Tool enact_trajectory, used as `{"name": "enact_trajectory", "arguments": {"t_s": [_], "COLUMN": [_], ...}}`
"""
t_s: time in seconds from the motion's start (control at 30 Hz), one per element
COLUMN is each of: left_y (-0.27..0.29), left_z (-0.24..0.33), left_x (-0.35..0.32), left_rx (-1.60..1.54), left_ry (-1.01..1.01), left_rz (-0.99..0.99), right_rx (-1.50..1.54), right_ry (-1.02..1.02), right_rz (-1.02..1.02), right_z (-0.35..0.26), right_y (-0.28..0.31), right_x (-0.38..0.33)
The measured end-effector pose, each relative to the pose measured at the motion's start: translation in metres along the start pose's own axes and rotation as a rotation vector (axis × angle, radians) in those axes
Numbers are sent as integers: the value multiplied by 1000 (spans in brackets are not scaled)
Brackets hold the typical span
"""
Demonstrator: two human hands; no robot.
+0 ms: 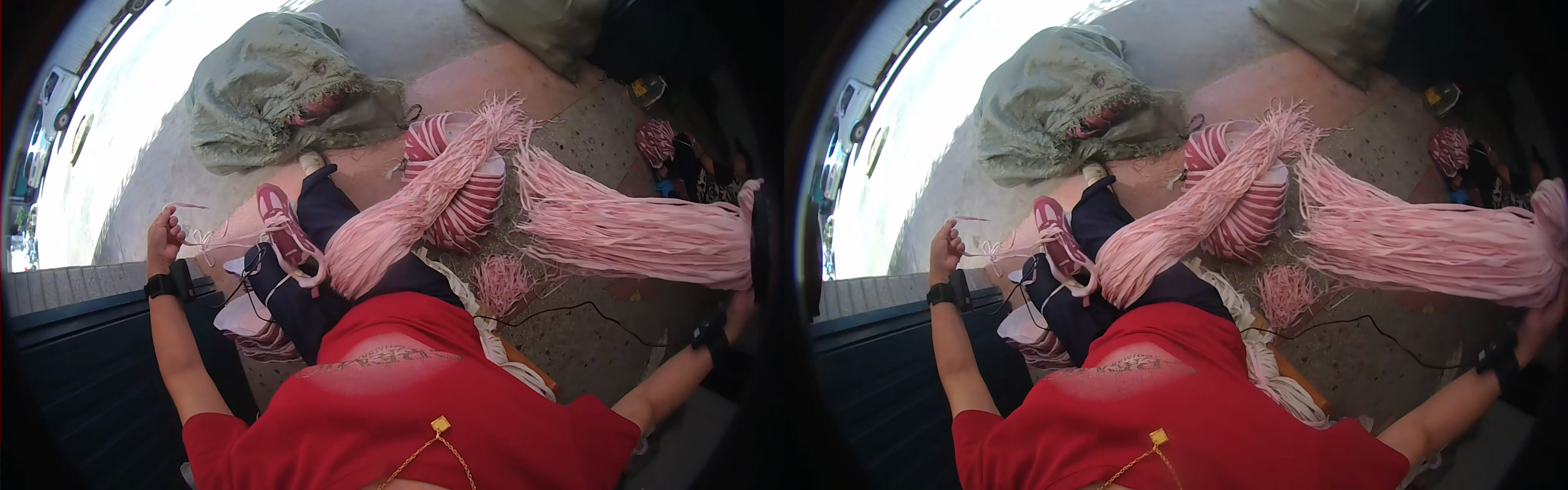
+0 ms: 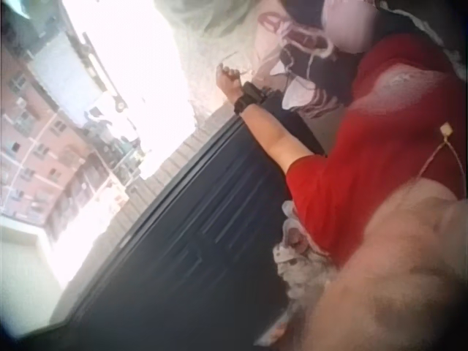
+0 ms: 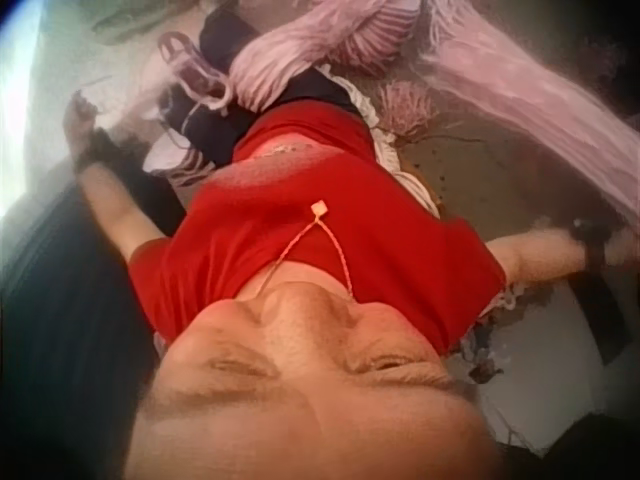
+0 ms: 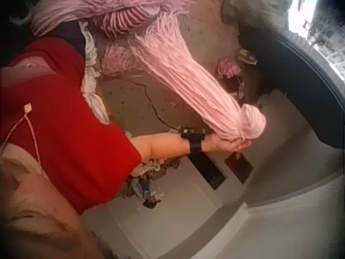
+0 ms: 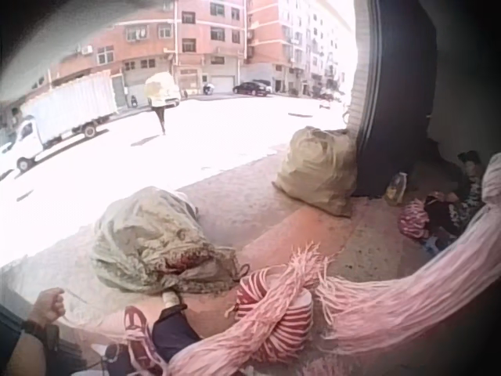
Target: The person sits on the ground and ties a long pink rope around a pink sandal using both hands. They pull the rope through loops, tighten it, and adjust the knot repeatedly. The person also handles a bundle of pink rope and another sandal during the process.
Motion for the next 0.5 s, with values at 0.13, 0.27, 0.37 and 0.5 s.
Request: {"name": "enact_trajectory", "arguments": {"t_s": [0.13,0.27,0.37,0.5], "left_y": [69,103,105,59], "left_z": [-31,-30,-26,-26], "left_x": [29,50,67,68], "left_rx": [-83,-41,-43,28], "left_ry": [53,74,73,83], "left_rz": [-81,-33,-11,-30], "right_rx": [144,118,108,0], "right_ry": [-33,-43,-15,19], "right_rz": [-106,-47,37,78], "right_z": [45,73,63,26], "right_y": [-43,-6,23,28], "right_x": [-14,-34,-38,-30]}}
Point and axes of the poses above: each hand's wrist, its own x-axis towards the middle knuckle, its own y-axis out of the back of the hand, z = x × y, the point moved 5 cm from there along x, towards the middle knuckle, and after that the axes turned 13 degrees about -y, right-handed, at the moved point
